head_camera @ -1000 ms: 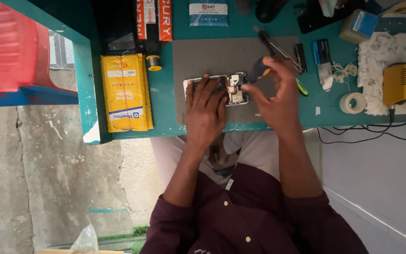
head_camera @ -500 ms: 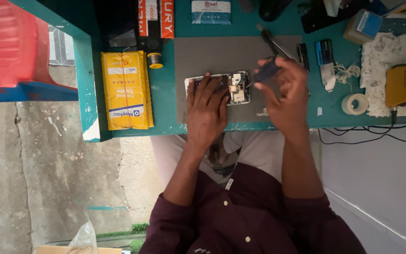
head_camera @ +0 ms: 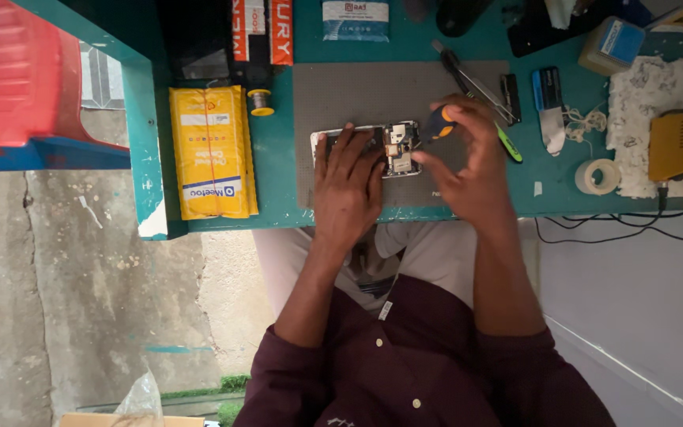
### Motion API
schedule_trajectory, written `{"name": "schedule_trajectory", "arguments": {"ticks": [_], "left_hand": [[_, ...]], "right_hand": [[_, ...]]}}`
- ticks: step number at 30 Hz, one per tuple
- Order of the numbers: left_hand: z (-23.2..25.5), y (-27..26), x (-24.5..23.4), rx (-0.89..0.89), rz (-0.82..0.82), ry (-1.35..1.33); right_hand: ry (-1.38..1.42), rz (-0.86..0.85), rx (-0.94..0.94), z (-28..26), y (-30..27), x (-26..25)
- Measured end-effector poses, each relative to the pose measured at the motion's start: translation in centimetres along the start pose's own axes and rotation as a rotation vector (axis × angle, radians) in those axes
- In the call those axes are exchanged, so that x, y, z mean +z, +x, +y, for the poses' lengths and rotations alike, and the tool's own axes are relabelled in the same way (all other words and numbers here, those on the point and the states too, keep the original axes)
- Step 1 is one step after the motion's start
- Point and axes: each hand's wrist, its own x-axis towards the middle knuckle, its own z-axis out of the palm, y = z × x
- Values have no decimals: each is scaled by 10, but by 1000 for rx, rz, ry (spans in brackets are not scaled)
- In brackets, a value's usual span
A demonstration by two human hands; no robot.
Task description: The person uses a screwdriver to manipulate the internal components of a disassembled electronic device, likely a mobile phone, resting on a workbench. They carefully adjust parts within the device's chassis while holding it steady with their other hand.
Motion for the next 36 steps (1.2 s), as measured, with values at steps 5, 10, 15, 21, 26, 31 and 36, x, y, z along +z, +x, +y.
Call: {"name": "schedule_trajectory", "arguments": {"ticks": [5,10,15,21,26,31,36], "left_hand": [[1,1,-1,-11,-4,-4],[1,0,-1,-18,-14,-5],[-2,-1,2,-1,-6,4],[-1,-2,2,-9,-9,-2],[3,1,-5,-12,-1,-25],[6,6,-10,-10,-1,-25],[7,5,-10,-22,-6,-37]], "right_hand": [[8,40,60,-4,4,3],[-3,-38,-73,-8,7,-1],[70,-24,47,-11,6,-1],[5,-9,-12,9,0,4],[307,299,102,31,-19,7],[225,383,65,41,-24,15],[203,379,61,46,-27,19]]}}
